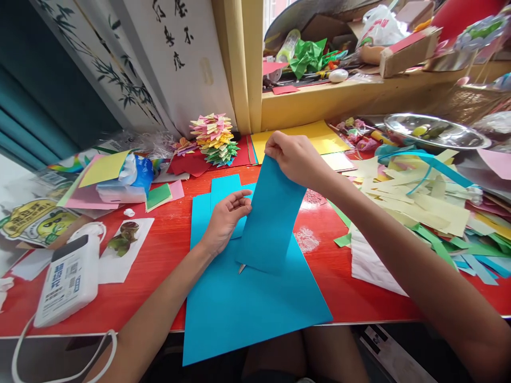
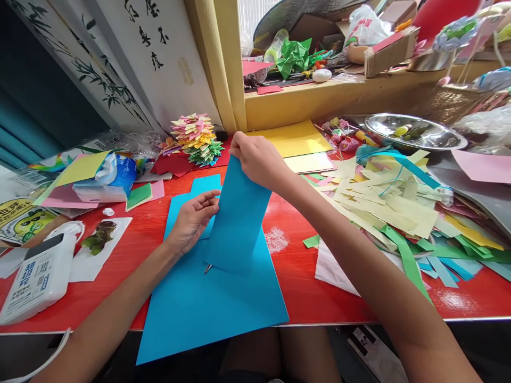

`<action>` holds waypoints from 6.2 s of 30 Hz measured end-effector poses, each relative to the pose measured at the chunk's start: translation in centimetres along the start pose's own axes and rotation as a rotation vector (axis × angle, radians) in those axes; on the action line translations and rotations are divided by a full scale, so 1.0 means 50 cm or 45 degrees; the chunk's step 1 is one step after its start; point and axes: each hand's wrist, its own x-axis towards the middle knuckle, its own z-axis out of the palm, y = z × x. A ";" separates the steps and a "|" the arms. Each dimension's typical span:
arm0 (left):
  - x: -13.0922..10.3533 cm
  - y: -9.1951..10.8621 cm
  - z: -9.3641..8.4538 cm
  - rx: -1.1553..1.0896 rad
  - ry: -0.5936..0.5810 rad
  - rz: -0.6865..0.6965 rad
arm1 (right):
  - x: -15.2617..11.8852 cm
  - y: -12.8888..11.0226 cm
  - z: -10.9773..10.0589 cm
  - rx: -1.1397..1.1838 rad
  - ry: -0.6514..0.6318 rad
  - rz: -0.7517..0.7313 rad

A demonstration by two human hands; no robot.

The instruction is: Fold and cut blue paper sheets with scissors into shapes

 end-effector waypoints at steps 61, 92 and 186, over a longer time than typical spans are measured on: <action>0.022 -0.001 -0.029 -0.069 0.235 0.216 | -0.004 -0.036 -0.071 0.551 -0.406 0.450; 0.022 -0.011 -0.026 0.028 0.131 0.197 | -0.046 -0.074 0.096 0.152 -0.512 -0.031; 0.013 -0.009 -0.022 0.079 0.207 0.137 | 0.009 0.007 -0.127 0.870 0.267 0.415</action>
